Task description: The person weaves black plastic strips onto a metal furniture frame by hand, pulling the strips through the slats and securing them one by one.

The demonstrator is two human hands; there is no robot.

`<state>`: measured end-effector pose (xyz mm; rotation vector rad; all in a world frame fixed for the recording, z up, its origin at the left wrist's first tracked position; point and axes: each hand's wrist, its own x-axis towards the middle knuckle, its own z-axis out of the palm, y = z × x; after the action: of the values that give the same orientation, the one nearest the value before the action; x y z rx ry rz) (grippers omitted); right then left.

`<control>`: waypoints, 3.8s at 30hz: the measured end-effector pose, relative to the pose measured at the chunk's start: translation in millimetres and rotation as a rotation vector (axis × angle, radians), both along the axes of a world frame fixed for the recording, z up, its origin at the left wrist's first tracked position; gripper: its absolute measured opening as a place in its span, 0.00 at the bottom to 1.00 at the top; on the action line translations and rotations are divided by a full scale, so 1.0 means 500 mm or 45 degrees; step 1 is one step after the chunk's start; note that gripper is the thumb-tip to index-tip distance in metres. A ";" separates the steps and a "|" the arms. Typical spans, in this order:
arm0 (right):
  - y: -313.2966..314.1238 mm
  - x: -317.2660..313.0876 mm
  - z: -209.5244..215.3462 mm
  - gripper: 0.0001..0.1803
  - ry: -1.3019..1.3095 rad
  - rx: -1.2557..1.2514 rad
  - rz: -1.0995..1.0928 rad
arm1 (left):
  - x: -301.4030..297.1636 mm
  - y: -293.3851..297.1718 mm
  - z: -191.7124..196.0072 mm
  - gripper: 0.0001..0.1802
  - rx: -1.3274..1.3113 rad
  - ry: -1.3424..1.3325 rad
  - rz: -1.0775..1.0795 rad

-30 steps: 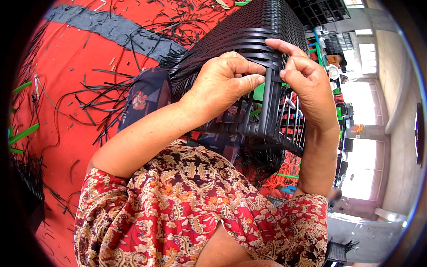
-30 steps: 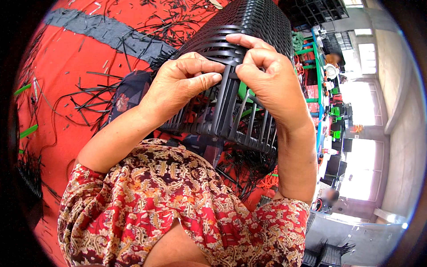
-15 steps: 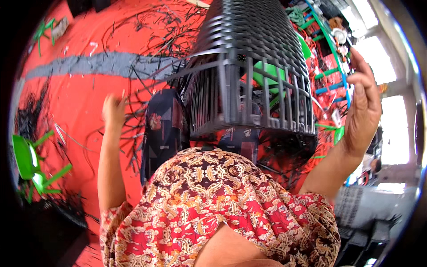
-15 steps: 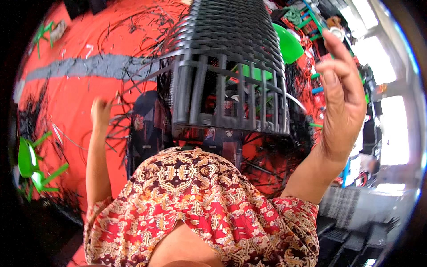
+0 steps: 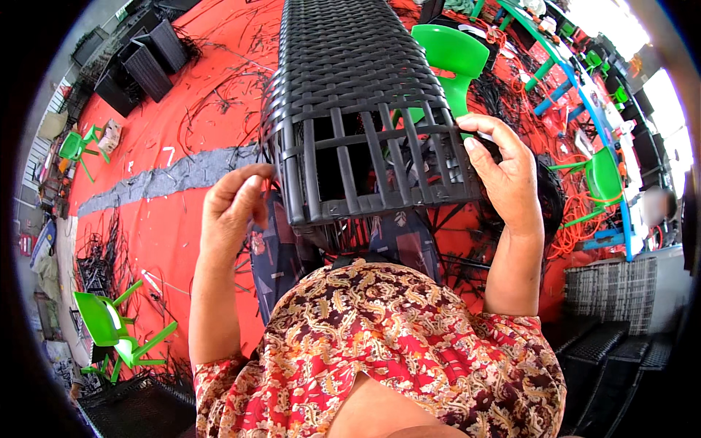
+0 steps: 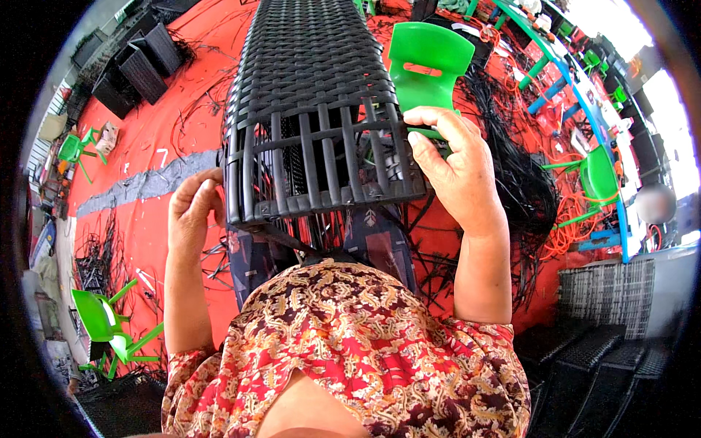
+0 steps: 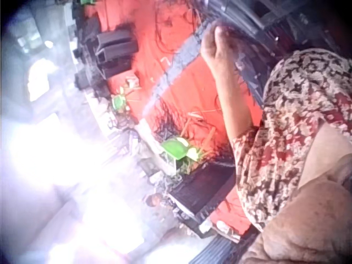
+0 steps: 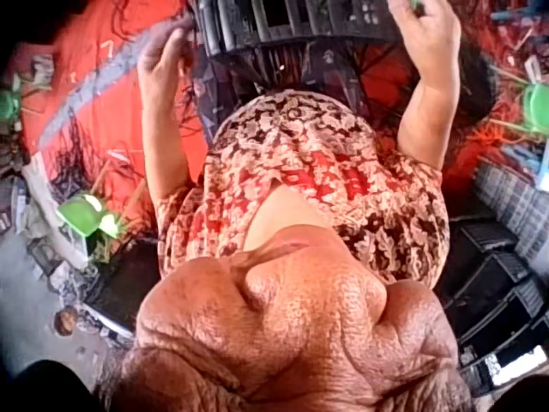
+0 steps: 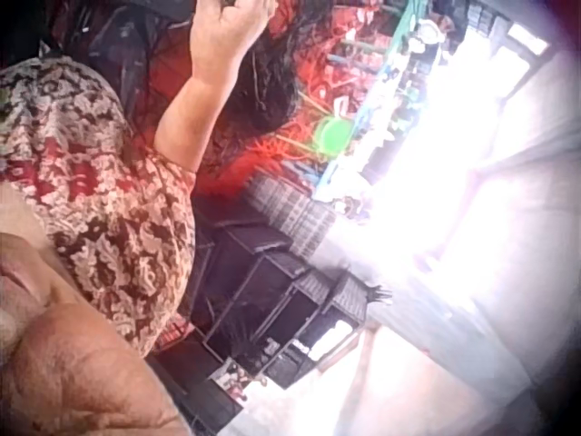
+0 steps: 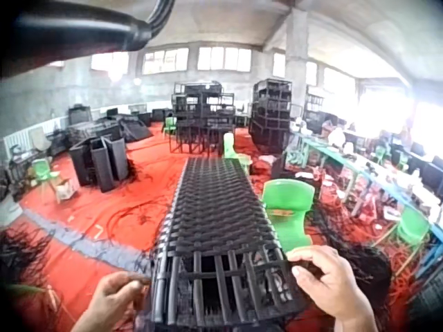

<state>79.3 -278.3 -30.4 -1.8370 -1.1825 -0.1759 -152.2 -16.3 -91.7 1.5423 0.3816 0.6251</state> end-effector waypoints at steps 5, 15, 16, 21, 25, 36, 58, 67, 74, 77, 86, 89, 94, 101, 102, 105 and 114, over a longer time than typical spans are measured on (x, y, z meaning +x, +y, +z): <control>-0.007 0.035 -0.052 0.12 -0.011 0.080 -0.052 | 0.015 0.025 -0.011 0.07 -0.063 -0.091 -0.004; 0.048 0.074 -0.059 0.08 0.023 0.110 -0.014 | -0.333 0.580 -0.396 0.11 0.428 0.714 0.913; 0.061 0.069 -0.054 0.07 -0.022 0.097 -0.015 | -0.392 0.614 -0.437 0.12 0.466 0.933 1.052; 0.097 0.057 -0.037 0.05 0.353 0.153 0.267 | -0.491 0.617 -0.478 0.09 0.475 1.678 0.930; 0.093 0.073 -0.038 0.05 0.579 0.139 0.374 | -0.298 0.426 -0.301 0.12 0.443 0.579 0.846; 0.092 0.101 -0.094 0.09 0.783 0.332 0.373 | 0.022 0.033 0.039 0.15 0.382 0.046 0.119; 0.137 0.023 0.011 0.13 0.057 0.050 0.269 | 0.001 0.189 0.062 0.16 0.509 0.027 0.097; 0.165 0.030 0.029 0.10 -0.097 0.081 0.289 | 0.126 0.075 0.167 0.21 1.478 0.146 -0.375; 0.173 0.035 0.018 0.08 -0.595 0.202 0.222 | 0.114 0.091 0.156 0.20 1.589 0.173 -0.309; 0.191 0.023 0.007 0.07 -0.268 0.227 0.332 | 0.107 0.062 0.188 0.19 1.470 0.259 -0.308; 0.252 -0.025 -0.102 0.11 0.723 0.880 0.255 | 0.275 -0.034 0.246 0.14 1.290 -0.171 -0.653; 0.235 -0.039 -0.126 0.10 1.705 1.028 0.353 | 0.306 -0.056 0.216 0.16 1.612 -0.072 -0.879; 0.158 -0.044 -0.138 0.23 1.931 0.701 1.067 | 0.310 -0.082 0.212 0.09 1.546 -0.217 -1.073; 0.182 -0.038 -0.151 0.13 1.927 0.703 1.318 | 0.279 -0.089 0.238 0.08 1.498 -0.170 -1.105; 0.187 -0.036 -0.153 0.12 1.938 0.686 1.347 | 0.273 -0.085 0.241 0.10 1.472 -0.148 -1.111; 0.192 -0.036 -0.155 0.14 1.962 0.585 1.464 | 0.258 -0.075 0.243 0.17 1.071 -0.084 -1.097; 0.206 -0.062 -0.152 0.19 1.899 0.570 1.890 | 0.237 -0.064 0.250 0.34 0.962 -0.030 -0.974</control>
<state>48.3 -175.4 -106.2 -0.0510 -0.8686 1.3657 -33.9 -48.1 33.4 2.2026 -0.5258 0.1653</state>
